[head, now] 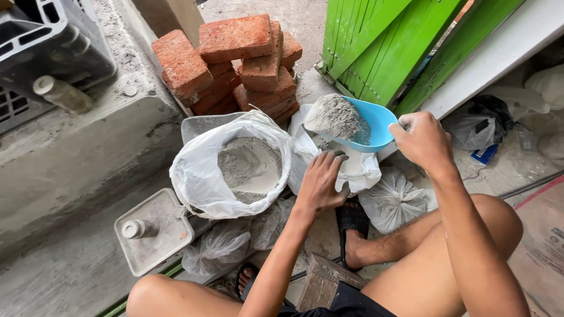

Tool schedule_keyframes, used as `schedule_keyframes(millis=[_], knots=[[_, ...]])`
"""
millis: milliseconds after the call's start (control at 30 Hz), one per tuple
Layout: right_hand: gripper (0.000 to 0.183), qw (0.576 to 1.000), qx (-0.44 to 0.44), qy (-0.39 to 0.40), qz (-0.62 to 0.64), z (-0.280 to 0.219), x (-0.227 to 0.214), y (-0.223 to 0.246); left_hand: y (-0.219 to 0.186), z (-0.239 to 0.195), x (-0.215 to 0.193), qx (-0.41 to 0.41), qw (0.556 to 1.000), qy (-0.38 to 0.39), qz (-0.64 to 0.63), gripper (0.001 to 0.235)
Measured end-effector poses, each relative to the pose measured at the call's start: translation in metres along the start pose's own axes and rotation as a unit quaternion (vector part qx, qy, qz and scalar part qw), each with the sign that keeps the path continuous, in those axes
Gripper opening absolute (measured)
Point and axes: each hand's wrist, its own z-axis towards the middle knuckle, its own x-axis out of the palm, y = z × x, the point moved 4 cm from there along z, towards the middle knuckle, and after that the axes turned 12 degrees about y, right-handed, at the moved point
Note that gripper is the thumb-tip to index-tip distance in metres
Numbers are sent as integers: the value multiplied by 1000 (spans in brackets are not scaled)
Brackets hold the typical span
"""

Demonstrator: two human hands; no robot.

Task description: The person scoops cement from a white sack using a blue scoop and pours it into a second white sack. The person repeats this process multiple times, transferring the material between the two bags.

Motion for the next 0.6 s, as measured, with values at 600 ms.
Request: schedule_keyframes(millis=[600], knots=[[33,995,62,59,-55,46,102,-84,103,-45,155,-3,971,177,160,18]])
